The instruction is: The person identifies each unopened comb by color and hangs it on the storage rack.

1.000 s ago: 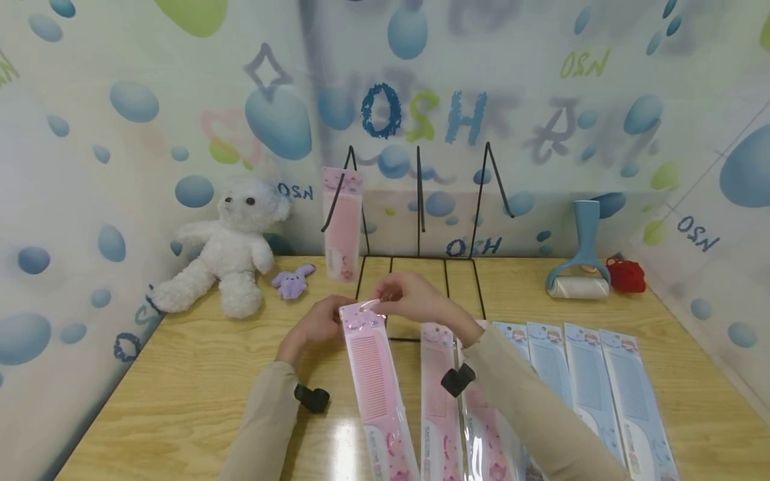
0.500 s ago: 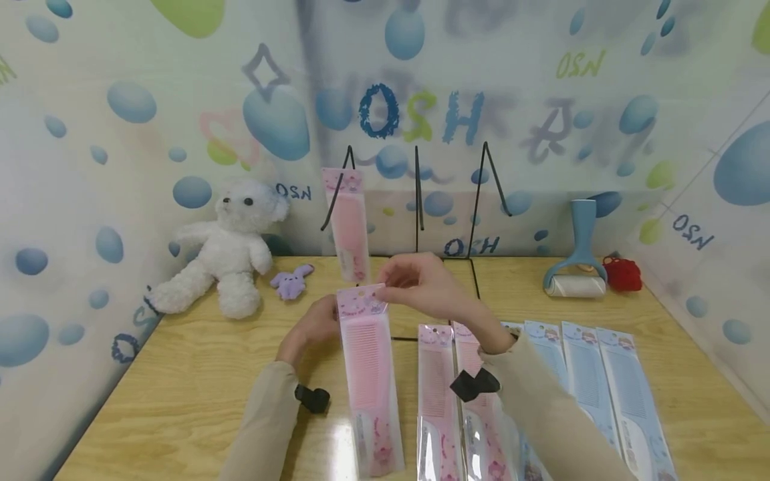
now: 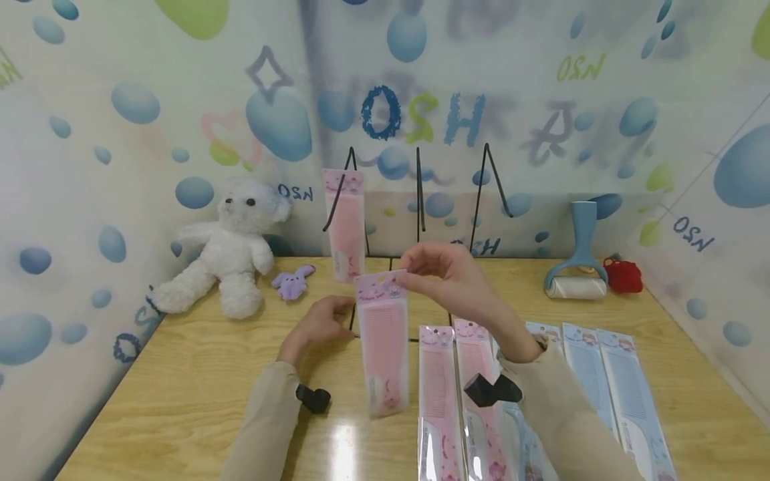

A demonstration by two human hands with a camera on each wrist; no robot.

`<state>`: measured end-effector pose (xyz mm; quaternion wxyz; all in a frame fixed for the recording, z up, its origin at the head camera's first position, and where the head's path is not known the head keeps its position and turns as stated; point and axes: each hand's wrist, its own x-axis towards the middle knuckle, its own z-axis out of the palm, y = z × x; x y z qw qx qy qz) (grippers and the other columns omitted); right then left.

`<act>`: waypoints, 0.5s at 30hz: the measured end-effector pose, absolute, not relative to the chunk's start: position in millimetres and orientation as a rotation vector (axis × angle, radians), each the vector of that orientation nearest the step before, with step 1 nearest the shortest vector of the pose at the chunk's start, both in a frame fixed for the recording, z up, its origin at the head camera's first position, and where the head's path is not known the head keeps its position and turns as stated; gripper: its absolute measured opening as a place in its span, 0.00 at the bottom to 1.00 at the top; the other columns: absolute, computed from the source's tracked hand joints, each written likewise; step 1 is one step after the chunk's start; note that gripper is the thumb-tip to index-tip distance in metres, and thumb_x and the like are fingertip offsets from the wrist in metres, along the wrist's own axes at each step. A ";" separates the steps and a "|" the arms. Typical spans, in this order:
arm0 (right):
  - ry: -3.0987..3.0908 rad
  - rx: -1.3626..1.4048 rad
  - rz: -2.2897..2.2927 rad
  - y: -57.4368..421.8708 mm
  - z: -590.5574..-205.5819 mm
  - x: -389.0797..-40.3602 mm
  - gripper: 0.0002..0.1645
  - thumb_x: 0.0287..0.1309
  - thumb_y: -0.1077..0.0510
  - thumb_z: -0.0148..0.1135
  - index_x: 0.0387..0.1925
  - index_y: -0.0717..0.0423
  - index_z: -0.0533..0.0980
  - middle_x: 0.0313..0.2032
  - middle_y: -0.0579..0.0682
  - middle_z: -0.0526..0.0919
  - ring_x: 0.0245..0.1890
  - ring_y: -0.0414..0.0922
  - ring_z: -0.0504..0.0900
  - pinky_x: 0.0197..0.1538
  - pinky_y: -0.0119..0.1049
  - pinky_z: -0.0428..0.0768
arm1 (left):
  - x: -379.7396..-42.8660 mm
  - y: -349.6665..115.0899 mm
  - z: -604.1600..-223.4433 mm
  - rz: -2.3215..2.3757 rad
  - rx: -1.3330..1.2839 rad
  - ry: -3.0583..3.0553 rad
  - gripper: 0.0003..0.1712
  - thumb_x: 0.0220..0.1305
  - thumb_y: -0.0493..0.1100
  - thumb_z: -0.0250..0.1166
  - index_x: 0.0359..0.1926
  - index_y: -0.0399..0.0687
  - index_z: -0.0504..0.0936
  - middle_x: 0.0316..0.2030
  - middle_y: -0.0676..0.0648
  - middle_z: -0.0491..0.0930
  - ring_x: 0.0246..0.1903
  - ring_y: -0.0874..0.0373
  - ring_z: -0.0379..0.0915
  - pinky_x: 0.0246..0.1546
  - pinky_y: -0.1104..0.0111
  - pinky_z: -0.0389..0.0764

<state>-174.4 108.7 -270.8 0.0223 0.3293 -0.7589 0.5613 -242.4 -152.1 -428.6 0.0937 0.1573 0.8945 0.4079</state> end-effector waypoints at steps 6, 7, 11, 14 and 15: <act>-2.318 0.995 1.708 105.9 -265.9 -168.3 0.02 0.58 0.67 0.63 0.33 0.63 0.77 0.32 0.50 0.81 0.34 0.46 0.79 0.42 0.39 0.79 | -241.7 -152.4 -428.0 1.235 0.484 2.643 0.35 0.45 0.31 0.74 0.58 0.32 0.75 0.54 0.35 0.76 0.55 0.41 0.70 0.60 0.50 0.68; -2.315 0.990 1.707 105.3 -265.0 -167.4 0.03 0.59 0.66 0.63 0.33 0.64 0.77 0.32 0.50 0.81 0.34 0.46 0.79 0.43 0.40 0.79 | -241.7 -152.5 -428.1 1.236 0.484 2.640 0.35 0.45 0.31 0.74 0.58 0.32 0.75 0.54 0.36 0.76 0.55 0.41 0.70 0.60 0.50 0.68; -2.260 0.965 1.719 100.9 -264.9 -166.0 0.02 0.58 0.67 0.63 0.33 0.64 0.78 0.32 0.51 0.82 0.35 0.46 0.79 0.44 0.43 0.79 | -241.9 -153.3 -429.1 1.231 0.491 2.629 0.36 0.45 0.31 0.73 0.59 0.32 0.74 0.55 0.35 0.75 0.56 0.40 0.69 0.60 0.49 0.67; -2.184 0.941 1.740 94.1 -267.0 -165.3 0.02 0.57 0.69 0.63 0.33 0.64 0.78 0.32 0.53 0.82 0.34 0.45 0.79 0.43 0.41 0.80 | -242.0 -154.5 -429.9 1.218 0.512 2.638 0.36 0.44 0.31 0.74 0.58 0.30 0.74 0.54 0.34 0.75 0.55 0.40 0.70 0.59 0.49 0.68; -2.155 0.941 1.754 91.1 -268.1 -165.1 0.02 0.57 0.70 0.63 0.33 0.65 0.78 0.32 0.54 0.82 0.34 0.45 0.79 0.43 0.41 0.80 | -241.9 -155.0 -430.1 1.214 0.520 2.644 0.35 0.44 0.32 0.74 0.57 0.31 0.75 0.53 0.34 0.75 0.55 0.40 0.70 0.58 0.49 0.69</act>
